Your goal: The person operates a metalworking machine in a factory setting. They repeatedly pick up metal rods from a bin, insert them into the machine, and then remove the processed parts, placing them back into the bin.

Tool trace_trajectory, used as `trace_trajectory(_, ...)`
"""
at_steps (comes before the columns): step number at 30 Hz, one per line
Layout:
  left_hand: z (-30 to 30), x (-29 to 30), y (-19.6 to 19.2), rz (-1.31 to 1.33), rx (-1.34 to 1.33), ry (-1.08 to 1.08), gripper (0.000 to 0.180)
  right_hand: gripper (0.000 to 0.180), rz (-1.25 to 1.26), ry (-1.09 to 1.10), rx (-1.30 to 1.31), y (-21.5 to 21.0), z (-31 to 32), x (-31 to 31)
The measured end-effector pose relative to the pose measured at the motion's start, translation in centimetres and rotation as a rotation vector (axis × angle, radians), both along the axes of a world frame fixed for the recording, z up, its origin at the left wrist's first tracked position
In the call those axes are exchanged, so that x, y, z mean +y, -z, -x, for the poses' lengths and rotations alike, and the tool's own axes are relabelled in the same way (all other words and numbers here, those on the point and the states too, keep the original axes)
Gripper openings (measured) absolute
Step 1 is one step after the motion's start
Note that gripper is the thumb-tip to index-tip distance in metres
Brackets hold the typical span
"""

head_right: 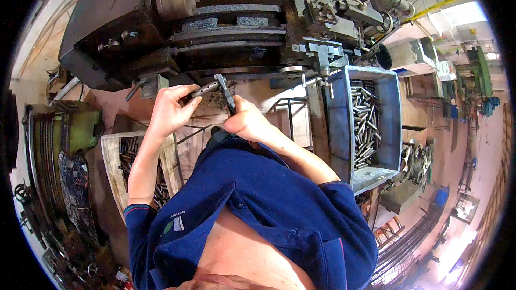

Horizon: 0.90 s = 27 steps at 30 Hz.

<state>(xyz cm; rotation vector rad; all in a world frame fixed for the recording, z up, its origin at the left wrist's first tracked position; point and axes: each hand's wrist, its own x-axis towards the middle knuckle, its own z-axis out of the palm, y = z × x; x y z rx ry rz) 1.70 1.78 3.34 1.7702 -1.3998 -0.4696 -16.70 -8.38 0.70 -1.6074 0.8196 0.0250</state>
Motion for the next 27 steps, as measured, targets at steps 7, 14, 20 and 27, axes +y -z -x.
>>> trace_trajectory(7, -2.1, -0.2, 1.3, -0.097, 0.138, 0.079, 0.028, 0.030, -0.038, 0.047, 0.044, -0.6, -1.3, 0.8)
trace_trajectory(14, -5.4, 0.0, 3.6, -0.220, 0.289, 0.107, 0.033, 0.023, -0.210, 0.183, -0.011, 0.1, -2.6, 1.7)
trace_trajectory(20, -2.4, 0.1, 7.5, -0.292, 0.674, 0.059, 0.032, 0.018, -0.351, 0.512, -0.269, 3.8, -3.1, -0.4)
trace_trajectory(27, 3.4, -5.3, 9.3, -0.075, 0.797, 0.348, 0.057, 0.012, -0.206, 0.734, -0.513, 5.2, -6.1, -8.3)
